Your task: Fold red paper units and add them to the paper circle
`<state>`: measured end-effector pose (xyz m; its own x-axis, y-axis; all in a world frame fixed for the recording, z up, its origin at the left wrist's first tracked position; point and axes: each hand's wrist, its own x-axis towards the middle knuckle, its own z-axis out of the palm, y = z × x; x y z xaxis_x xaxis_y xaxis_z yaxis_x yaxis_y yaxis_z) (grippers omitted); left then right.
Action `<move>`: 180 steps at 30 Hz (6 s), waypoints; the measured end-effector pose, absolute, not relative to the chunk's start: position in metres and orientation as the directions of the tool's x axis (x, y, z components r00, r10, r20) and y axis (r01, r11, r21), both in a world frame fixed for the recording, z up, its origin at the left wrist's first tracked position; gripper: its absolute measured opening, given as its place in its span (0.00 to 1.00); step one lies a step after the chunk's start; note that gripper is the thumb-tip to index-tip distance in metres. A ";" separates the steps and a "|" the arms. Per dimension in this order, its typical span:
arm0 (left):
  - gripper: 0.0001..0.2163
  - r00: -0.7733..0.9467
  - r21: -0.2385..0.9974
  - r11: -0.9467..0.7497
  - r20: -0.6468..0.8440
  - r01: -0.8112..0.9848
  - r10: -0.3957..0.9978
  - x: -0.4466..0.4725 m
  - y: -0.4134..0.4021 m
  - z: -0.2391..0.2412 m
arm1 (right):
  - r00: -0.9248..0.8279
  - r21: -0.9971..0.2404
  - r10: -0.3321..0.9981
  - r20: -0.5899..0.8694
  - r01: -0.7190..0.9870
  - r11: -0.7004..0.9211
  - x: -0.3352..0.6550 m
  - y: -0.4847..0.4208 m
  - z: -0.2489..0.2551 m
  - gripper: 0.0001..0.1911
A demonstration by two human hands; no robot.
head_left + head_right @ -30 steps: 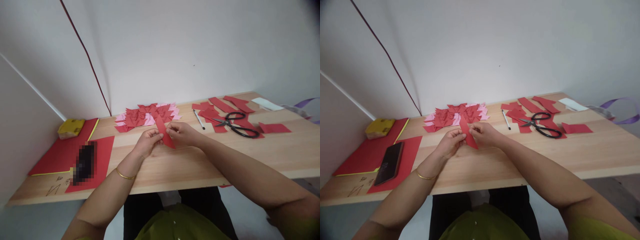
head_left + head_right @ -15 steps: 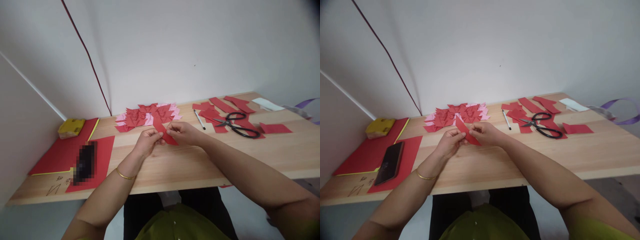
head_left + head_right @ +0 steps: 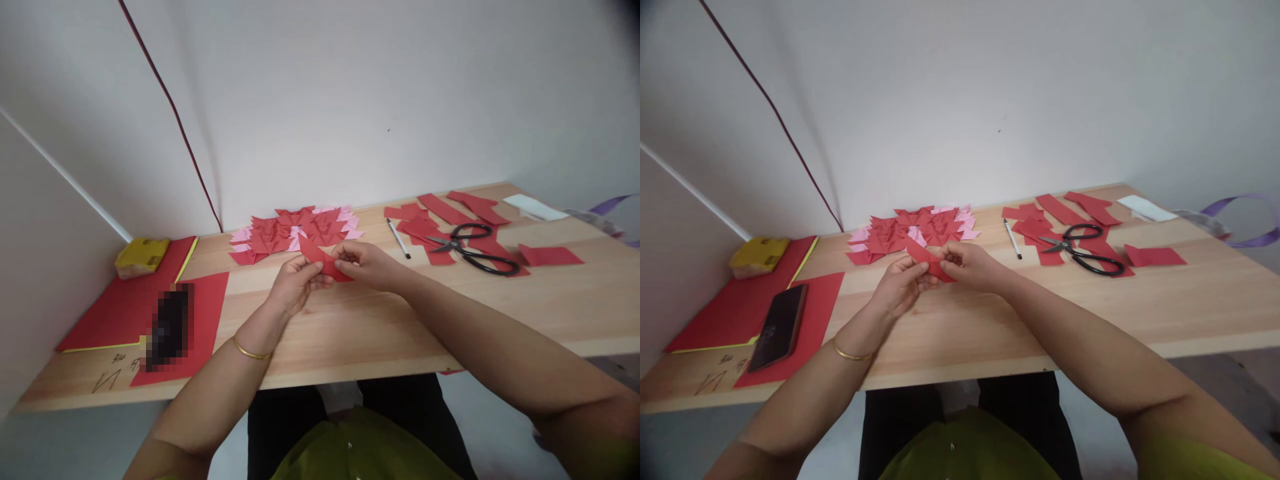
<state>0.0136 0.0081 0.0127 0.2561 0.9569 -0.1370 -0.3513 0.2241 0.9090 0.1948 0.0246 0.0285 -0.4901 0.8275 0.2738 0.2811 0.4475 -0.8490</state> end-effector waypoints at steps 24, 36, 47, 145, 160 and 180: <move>0.13 0.196 0.936 0.177 -0.121 -0.305 0.973 0.018 0.008 0.011 | -0.423 -0.753 0.783 0.455 0.286 0.592 0.192 0.022 0.024 0.04; 0.13 0.215 0.936 0.184 -0.122 -0.300 0.969 0.020 0.007 0.008 | -0.410 -0.854 0.838 0.359 0.217 0.472 0.189 0.023 0.023 0.04; 0.11 0.240 0.971 0.122 -0.071 -0.205 0.968 0.017 0.008 0.001 | -0.524 -0.993 0.852 0.024 0.087 0.081 0.197 0.029 0.020 0.09; 0.12 0.256 0.998 0.058 -0.053 -0.014 0.965 0.009 0.010 0.009 | -0.529 -0.897 0.829 0.181 0.257 0.360 0.195 0.027 0.025 0.13; 0.13 0.260 0.999 0.009 -0.020 0.041 0.965 0.014 0.007 0.010 | -0.570 -0.827 0.785 0.242 0.302 0.474 0.194 0.026 0.023 0.11; 0.17 0.148 0.908 -0.058 -0.004 0.414 0.989 0.013 0.009 0.008 | -0.528 -0.748 0.815 0.238 0.436 0.500 0.190 0.027 0.012 0.12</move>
<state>0.0132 0.0090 0.0078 0.1476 0.9890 -0.0037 0.4144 -0.0585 0.9082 0.1900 0.0272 0.0124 -0.5279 0.8154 0.2375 0.4360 0.5002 -0.7481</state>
